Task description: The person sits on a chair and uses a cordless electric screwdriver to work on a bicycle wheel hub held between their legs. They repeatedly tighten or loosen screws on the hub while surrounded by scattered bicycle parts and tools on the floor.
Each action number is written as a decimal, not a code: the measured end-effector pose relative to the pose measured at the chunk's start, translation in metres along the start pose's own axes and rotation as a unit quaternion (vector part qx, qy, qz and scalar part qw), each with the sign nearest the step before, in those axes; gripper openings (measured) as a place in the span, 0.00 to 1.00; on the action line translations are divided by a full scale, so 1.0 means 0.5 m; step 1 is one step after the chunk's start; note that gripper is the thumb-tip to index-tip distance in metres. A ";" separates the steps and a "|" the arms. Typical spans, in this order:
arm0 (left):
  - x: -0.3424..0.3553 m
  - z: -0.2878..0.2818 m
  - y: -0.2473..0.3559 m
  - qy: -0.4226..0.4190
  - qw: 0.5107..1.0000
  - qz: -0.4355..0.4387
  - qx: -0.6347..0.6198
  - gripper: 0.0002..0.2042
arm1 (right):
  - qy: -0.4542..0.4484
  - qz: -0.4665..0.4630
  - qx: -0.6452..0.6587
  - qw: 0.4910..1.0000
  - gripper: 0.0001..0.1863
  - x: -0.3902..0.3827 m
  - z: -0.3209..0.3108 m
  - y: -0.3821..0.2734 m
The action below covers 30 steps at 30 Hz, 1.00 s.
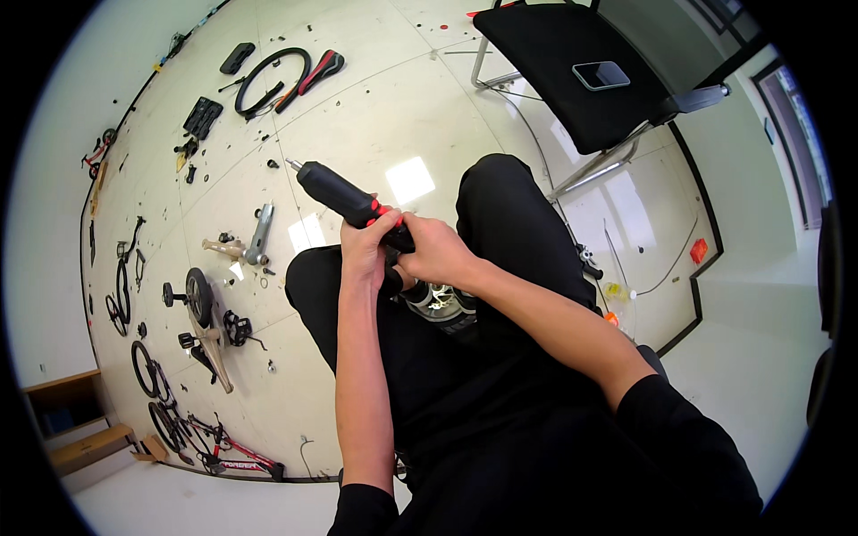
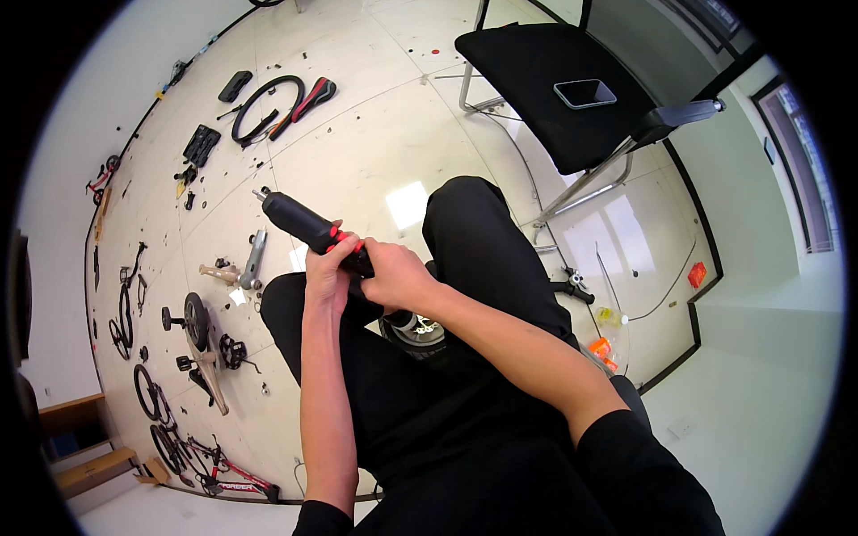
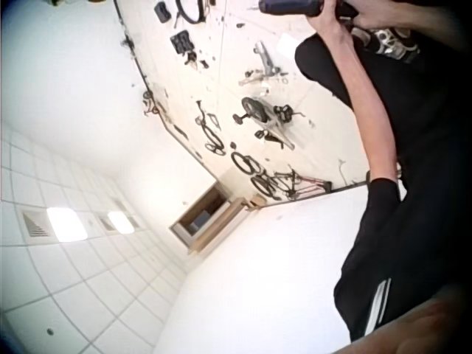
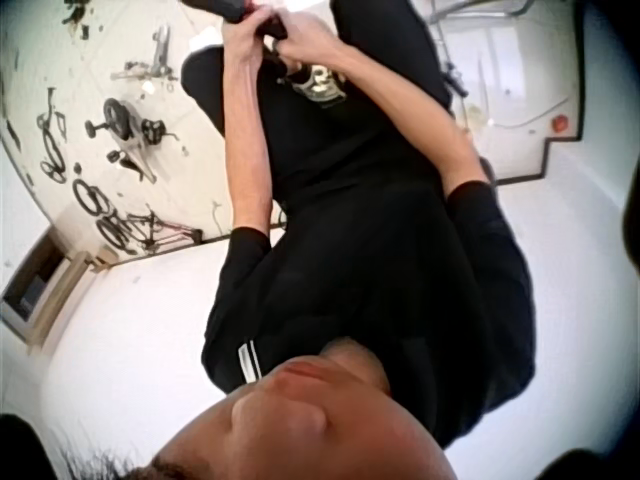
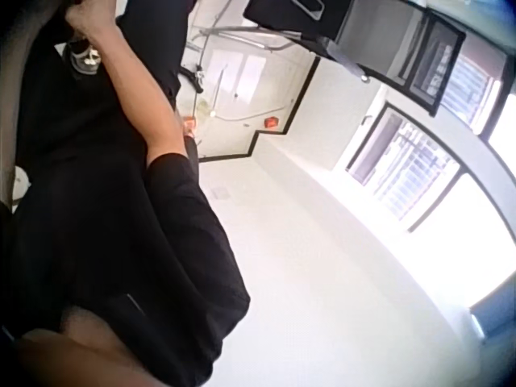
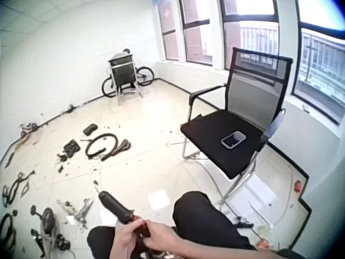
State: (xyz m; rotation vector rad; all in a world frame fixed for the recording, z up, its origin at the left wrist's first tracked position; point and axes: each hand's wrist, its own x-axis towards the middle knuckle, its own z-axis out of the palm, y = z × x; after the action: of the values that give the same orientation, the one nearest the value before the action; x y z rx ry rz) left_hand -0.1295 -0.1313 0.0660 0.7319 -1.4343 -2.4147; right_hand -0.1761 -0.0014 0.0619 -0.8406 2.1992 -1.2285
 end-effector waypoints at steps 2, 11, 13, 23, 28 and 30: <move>0.006 0.003 -0.002 -0.003 1.000 0.007 0.004 0.34 | -0.021 0.009 -0.005 1.000 0.20 0.000 -0.008 -0.002; 0.002 0.013 -0.009 0.025 0.995 0.059 0.081 0.16 | -0.038 0.036 0.045 0.998 0.23 0.006 0.001 0.011; 0.003 0.009 -0.005 0.021 0.997 0.045 0.061 0.17 | -0.036 0.033 0.090 0.995 0.23 0.004 0.002 0.008; 0.003 -0.008 -0.004 0.008 0.999 -0.037 -0.017 0.12 | -0.205 0.116 0.381 0.894 0.18 0.027 -0.008 0.015; -0.001 -0.021 0.000 -0.062 0.997 -0.041 -0.023 0.17 | -0.203 0.173 0.537 0.800 0.33 0.016 -0.035 0.000; -0.006 -0.023 0.002 -0.118 0.988 -0.048 -0.084 0.17 | -0.212 0.171 0.551 0.789 0.32 0.019 -0.046 0.004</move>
State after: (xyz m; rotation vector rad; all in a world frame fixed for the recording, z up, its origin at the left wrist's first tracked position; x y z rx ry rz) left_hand -0.1207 -0.1391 0.0632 0.5012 -1.2776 -2.7326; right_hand -0.1984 0.0059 0.0702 -0.1557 0.8967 -1.5968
